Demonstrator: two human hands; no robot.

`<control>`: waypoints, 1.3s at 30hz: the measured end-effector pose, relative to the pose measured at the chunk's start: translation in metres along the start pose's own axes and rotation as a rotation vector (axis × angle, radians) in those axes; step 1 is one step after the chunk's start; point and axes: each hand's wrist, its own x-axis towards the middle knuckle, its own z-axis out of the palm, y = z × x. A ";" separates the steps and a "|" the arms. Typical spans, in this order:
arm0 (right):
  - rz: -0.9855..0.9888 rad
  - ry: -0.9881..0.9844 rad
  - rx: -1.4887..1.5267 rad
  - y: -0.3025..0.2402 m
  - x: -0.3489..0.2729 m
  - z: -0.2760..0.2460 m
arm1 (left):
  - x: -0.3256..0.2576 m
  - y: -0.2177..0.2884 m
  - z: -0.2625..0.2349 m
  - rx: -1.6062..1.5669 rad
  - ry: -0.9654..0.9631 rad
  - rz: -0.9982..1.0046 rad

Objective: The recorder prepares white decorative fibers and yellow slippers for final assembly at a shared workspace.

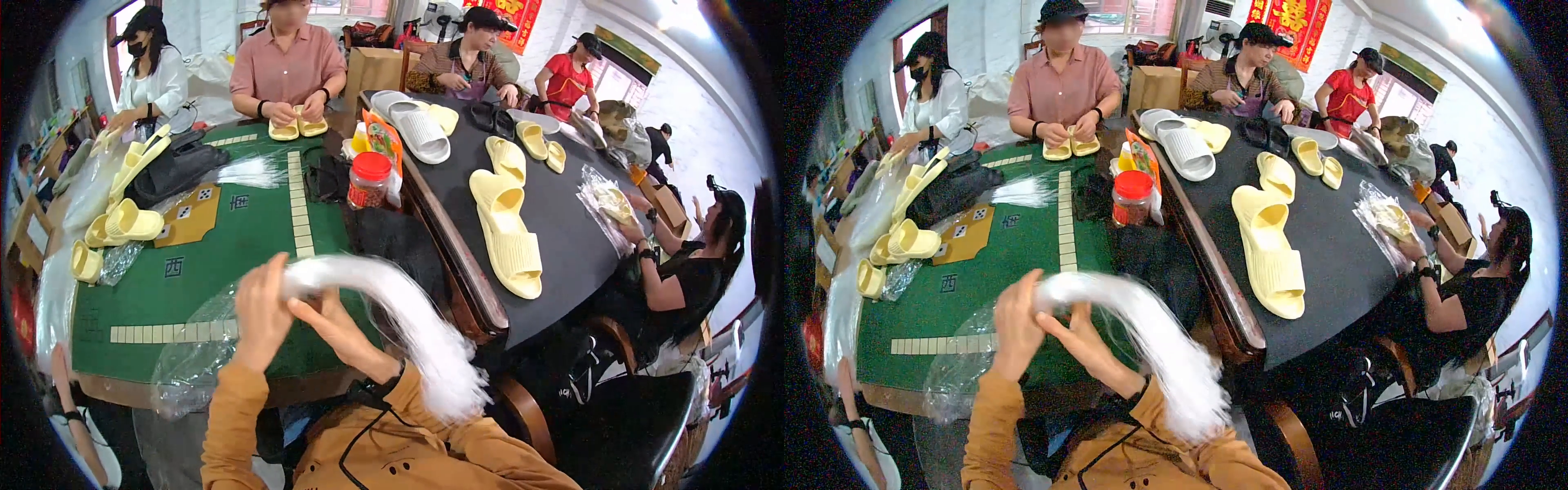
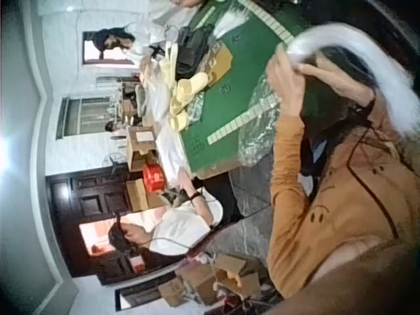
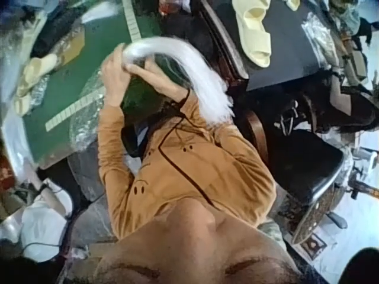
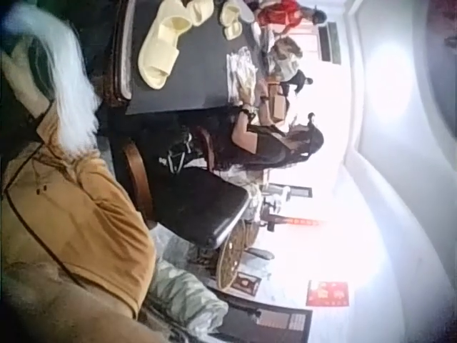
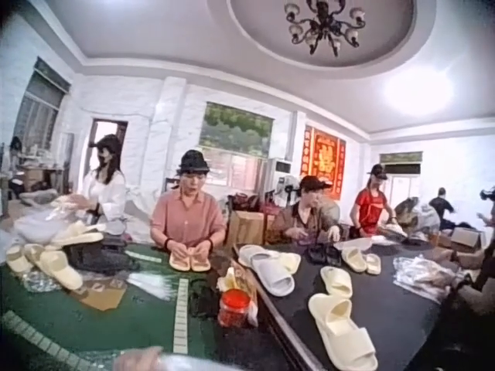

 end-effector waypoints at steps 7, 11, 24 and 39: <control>0.027 -0.508 -0.264 -0.043 -0.031 -0.002 | 0.008 -0.068 -0.043 0.404 -0.181 -0.160; -0.695 -0.045 -1.103 -0.075 -0.015 0.004 | -0.003 -0.064 -0.053 0.458 -0.233 -0.085; 0.043 -0.791 -0.715 -0.071 0.096 -0.030 | -0.013 -0.055 -0.096 0.302 0.001 0.018; 0.210 -0.704 -0.835 -0.082 0.068 -0.007 | -0.006 -0.049 -0.049 0.320 -0.163 0.357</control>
